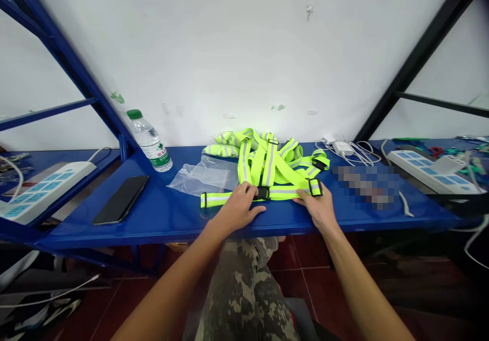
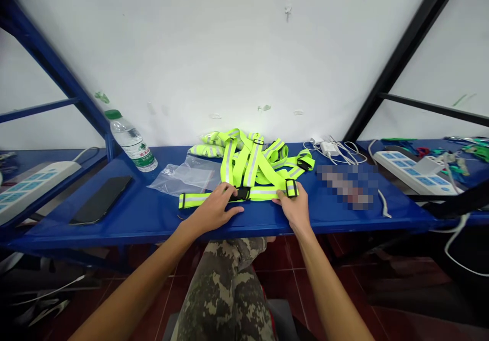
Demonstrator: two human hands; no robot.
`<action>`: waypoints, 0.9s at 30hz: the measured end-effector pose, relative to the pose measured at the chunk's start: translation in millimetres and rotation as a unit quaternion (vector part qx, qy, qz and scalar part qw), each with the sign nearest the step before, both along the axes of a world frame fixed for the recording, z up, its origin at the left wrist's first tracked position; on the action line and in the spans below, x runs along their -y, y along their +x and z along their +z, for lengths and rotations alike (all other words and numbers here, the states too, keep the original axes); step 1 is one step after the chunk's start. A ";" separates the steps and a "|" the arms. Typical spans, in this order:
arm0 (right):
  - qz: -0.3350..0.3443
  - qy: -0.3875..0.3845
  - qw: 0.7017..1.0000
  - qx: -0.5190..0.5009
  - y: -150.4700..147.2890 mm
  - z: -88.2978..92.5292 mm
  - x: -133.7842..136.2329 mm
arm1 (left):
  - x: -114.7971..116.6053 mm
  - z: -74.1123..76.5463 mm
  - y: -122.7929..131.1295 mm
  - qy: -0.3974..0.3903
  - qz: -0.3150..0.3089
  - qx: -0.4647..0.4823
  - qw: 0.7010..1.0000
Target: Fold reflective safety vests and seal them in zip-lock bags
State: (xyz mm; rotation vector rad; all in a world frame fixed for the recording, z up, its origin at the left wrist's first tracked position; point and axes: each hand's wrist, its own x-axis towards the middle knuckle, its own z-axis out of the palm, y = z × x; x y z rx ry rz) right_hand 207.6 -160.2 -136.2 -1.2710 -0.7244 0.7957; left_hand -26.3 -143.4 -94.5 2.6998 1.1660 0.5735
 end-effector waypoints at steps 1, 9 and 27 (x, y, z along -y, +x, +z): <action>-0.005 0.005 1.000 0.030 -0.2 -1.4 0.5 | 3.9 0.7 6.1 0.007 0.015 0.014 1.000; -0.058 0.016 0.936 0.348 -9.2 7.5 14.1 | 21.4 12.0 93.3 -0.135 0.118 0.250 0.951; -0.036 0.049 0.911 0.408 -15.7 0.7 15.9 | 9.7 -1.2 78.5 -0.263 0.192 0.398 0.858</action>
